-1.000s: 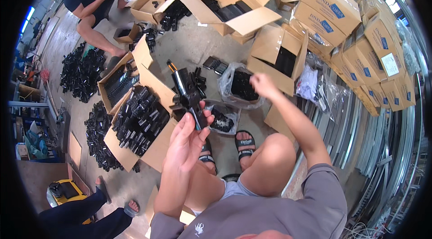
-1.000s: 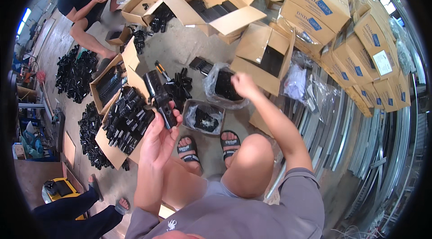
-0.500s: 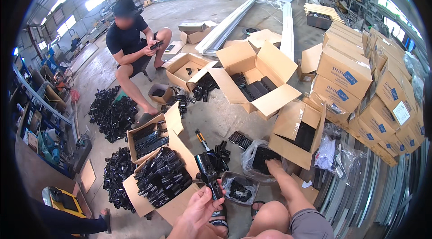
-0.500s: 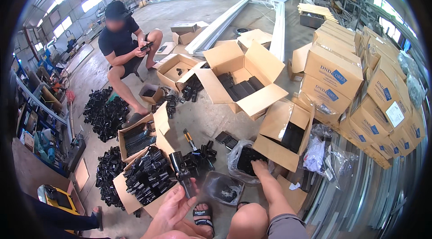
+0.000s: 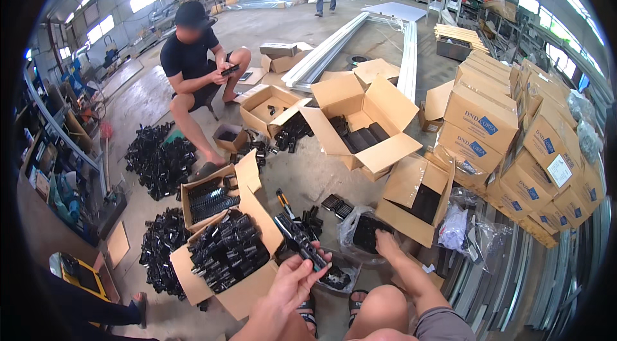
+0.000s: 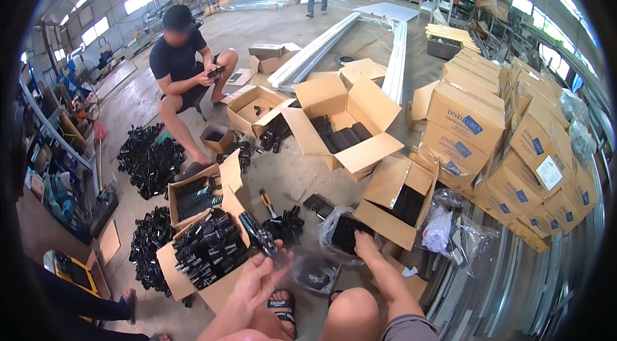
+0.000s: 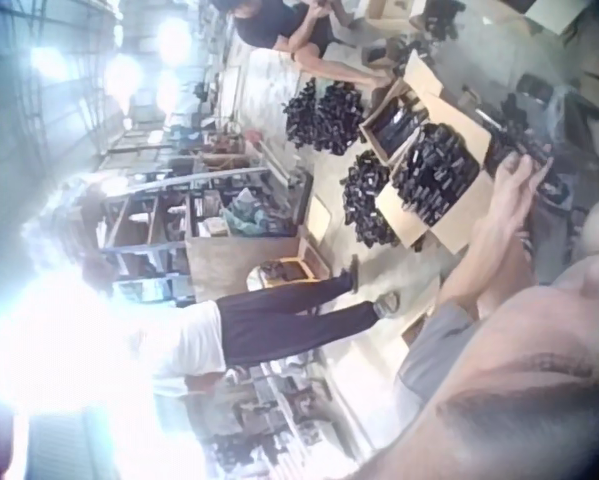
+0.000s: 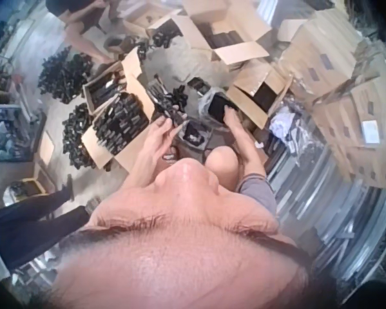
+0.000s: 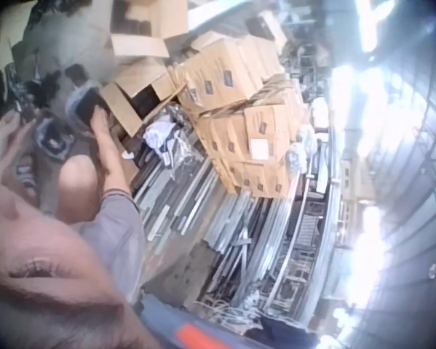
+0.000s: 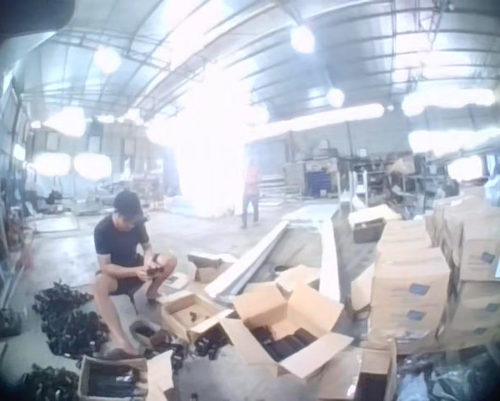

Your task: The person picks up and joins several black metal components together by hand while sitting on the floor of a fabrication shop.

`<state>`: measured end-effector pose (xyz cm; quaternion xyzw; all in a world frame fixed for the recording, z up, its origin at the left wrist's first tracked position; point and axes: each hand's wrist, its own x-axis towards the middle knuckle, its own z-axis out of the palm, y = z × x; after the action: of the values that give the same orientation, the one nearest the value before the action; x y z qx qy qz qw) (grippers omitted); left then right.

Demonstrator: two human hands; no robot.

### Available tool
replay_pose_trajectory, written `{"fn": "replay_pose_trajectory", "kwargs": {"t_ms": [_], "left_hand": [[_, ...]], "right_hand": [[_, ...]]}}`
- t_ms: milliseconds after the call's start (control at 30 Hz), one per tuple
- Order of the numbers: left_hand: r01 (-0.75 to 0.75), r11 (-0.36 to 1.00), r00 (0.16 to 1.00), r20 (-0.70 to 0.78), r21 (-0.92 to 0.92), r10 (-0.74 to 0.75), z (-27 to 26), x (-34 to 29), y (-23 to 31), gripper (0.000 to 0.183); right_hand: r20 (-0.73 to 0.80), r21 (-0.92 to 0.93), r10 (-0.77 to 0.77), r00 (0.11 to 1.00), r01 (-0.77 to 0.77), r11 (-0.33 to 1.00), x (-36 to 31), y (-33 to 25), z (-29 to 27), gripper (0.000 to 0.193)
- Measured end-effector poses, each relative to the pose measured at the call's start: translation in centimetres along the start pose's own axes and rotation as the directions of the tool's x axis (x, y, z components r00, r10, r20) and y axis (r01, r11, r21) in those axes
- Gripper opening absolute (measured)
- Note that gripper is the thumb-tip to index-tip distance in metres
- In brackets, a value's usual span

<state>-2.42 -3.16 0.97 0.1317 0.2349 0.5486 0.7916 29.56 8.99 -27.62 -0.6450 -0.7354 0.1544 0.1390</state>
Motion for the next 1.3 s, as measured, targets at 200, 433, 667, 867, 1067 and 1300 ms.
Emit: {"fn": "replay_pose_trajectory", "kwargs": {"t_ms": [200,433,667,867,1067,1300], "left_hand": [[-0.095,0.990,0.995,0.027,0.108,0.093,1.3,0.7,1.0,0.050],[-0.168,0.948,0.983,-0.020,0.270,0.180,4.5,3.3,4.3,0.037],[-0.324,0.945,0.931,-0.159,0.050,0.328,3.3,3.6,5.7,0.034],[-0.352,0.936,0.893,-0.289,0.033,0.345,0.3,2.6,6.9,0.035],[-0.303,0.946,0.879,-0.350,0.114,0.323,0.5,1.3,8.1,0.035],[-0.297,0.934,0.837,-0.416,0.197,0.354,0.6,0.3,9.4,0.046]], "right_hand": [[-0.224,0.485,-0.054,0.973,0.160,0.860,0.0,-11.1,-11.3,0.016],[-0.383,0.431,-0.080,0.920,0.255,0.866,1.4,-19.4,-20.3,0.009],[0.011,0.409,0.013,1.000,-0.016,0.912,2.4,-14.6,-14.1,0.017],[0.349,0.064,-0.152,0.925,0.138,0.988,5.5,-15.3,-8.4,0.022],[0.394,0.165,-0.270,0.878,0.222,0.961,7.7,-13.9,-1.6,0.021],[0.452,0.197,-0.269,0.850,0.199,0.960,5.4,-16.6,4.9,0.032]]}}
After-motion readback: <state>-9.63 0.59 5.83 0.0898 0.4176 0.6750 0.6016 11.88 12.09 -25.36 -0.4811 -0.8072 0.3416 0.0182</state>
